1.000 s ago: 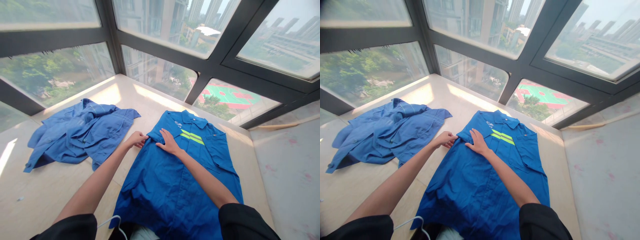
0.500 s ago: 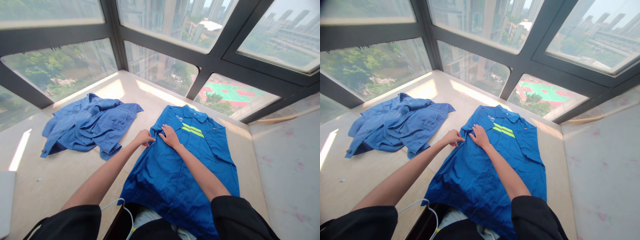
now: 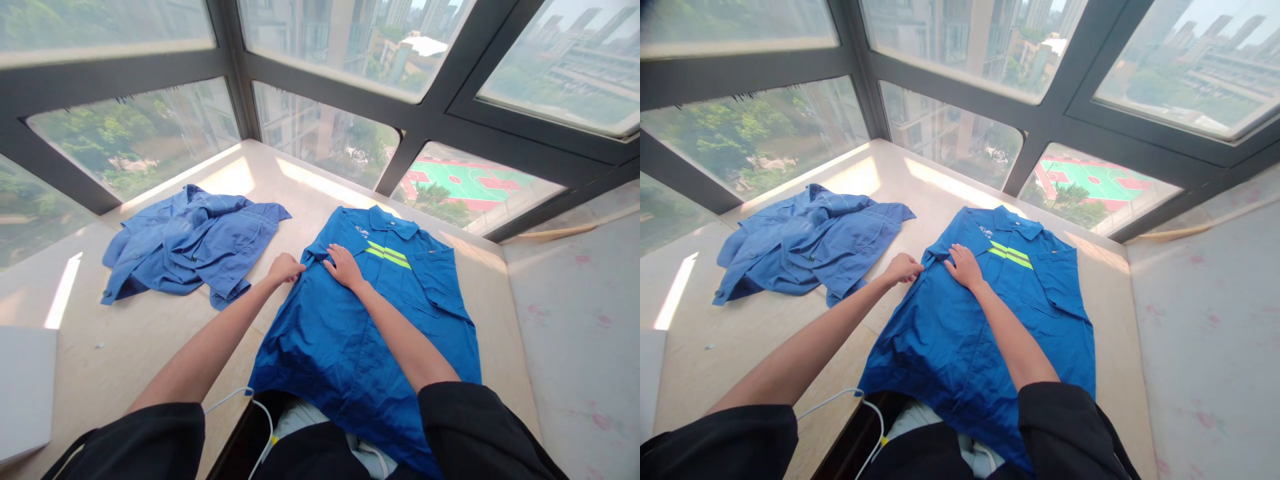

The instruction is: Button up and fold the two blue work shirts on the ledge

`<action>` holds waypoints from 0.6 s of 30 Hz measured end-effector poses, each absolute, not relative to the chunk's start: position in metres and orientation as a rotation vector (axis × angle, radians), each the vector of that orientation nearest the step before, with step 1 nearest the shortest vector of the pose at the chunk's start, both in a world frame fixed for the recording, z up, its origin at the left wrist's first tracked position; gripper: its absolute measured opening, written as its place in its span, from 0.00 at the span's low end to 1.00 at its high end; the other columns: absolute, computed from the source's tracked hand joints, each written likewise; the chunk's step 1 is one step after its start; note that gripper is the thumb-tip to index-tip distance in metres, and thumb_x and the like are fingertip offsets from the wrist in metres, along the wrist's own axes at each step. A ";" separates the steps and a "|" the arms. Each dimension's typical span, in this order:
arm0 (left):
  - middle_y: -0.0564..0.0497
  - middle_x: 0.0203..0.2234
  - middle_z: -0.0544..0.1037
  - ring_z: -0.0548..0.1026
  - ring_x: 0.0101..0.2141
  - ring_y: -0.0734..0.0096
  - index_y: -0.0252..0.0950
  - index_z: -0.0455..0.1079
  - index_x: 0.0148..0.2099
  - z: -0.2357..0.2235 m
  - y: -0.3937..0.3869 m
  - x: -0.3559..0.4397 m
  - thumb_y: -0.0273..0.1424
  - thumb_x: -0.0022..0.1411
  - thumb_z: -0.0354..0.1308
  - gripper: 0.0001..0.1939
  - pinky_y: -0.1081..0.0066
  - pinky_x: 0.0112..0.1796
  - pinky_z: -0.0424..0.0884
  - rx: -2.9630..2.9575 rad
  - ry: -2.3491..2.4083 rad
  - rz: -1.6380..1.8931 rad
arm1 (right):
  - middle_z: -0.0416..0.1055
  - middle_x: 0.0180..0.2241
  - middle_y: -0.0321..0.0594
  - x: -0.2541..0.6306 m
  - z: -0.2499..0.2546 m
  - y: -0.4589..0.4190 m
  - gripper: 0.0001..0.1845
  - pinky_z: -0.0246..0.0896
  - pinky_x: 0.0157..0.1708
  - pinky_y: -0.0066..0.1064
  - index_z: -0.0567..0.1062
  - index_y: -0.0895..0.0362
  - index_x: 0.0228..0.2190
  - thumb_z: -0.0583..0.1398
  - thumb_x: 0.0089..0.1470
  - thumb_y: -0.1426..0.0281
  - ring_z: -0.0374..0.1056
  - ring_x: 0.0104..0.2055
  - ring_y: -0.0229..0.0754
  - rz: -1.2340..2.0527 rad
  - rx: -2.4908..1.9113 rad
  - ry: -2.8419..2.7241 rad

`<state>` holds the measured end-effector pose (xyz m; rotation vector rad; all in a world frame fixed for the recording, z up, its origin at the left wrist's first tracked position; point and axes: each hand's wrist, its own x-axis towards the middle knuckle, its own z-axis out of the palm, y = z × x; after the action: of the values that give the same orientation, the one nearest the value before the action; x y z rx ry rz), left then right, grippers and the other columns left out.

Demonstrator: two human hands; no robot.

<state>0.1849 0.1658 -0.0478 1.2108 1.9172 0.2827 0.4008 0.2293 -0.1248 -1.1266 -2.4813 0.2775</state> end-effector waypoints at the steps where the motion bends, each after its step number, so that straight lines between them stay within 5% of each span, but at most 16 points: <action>1: 0.44 0.23 0.78 0.77 0.24 0.69 0.31 0.74 0.28 -0.049 0.166 0.179 0.32 0.49 0.60 0.08 0.77 0.22 0.68 1.181 1.930 0.315 | 0.62 0.62 0.54 0.401 -0.125 0.229 0.26 0.48 0.66 0.48 0.70 0.63 0.57 0.53 0.63 0.62 0.55 0.66 0.53 0.280 -1.125 -2.482; 13: 0.46 0.31 0.80 0.76 0.26 0.72 0.31 0.73 0.40 -0.070 0.171 0.172 0.34 0.56 0.57 0.12 0.78 0.25 0.69 1.084 1.978 0.519 | 0.62 0.62 0.53 0.402 -0.124 0.229 0.25 0.48 0.66 0.47 0.71 0.63 0.56 0.53 0.64 0.62 0.56 0.65 0.53 0.256 -1.124 -2.481; 18: 0.46 0.35 0.80 0.78 0.36 0.66 0.35 0.76 0.39 -0.064 0.183 0.177 0.39 0.56 0.59 0.13 0.75 0.34 0.70 1.309 2.026 0.516 | 0.65 0.60 0.49 0.403 -0.126 0.229 0.23 0.50 0.65 0.47 0.72 0.60 0.55 0.51 0.66 0.62 0.58 0.64 0.50 0.283 -1.111 -2.442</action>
<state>0.1774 0.1831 -0.0636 1.3091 2.0264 0.5156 0.4028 0.2295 -0.1258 -1.1109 -2.4417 0.2829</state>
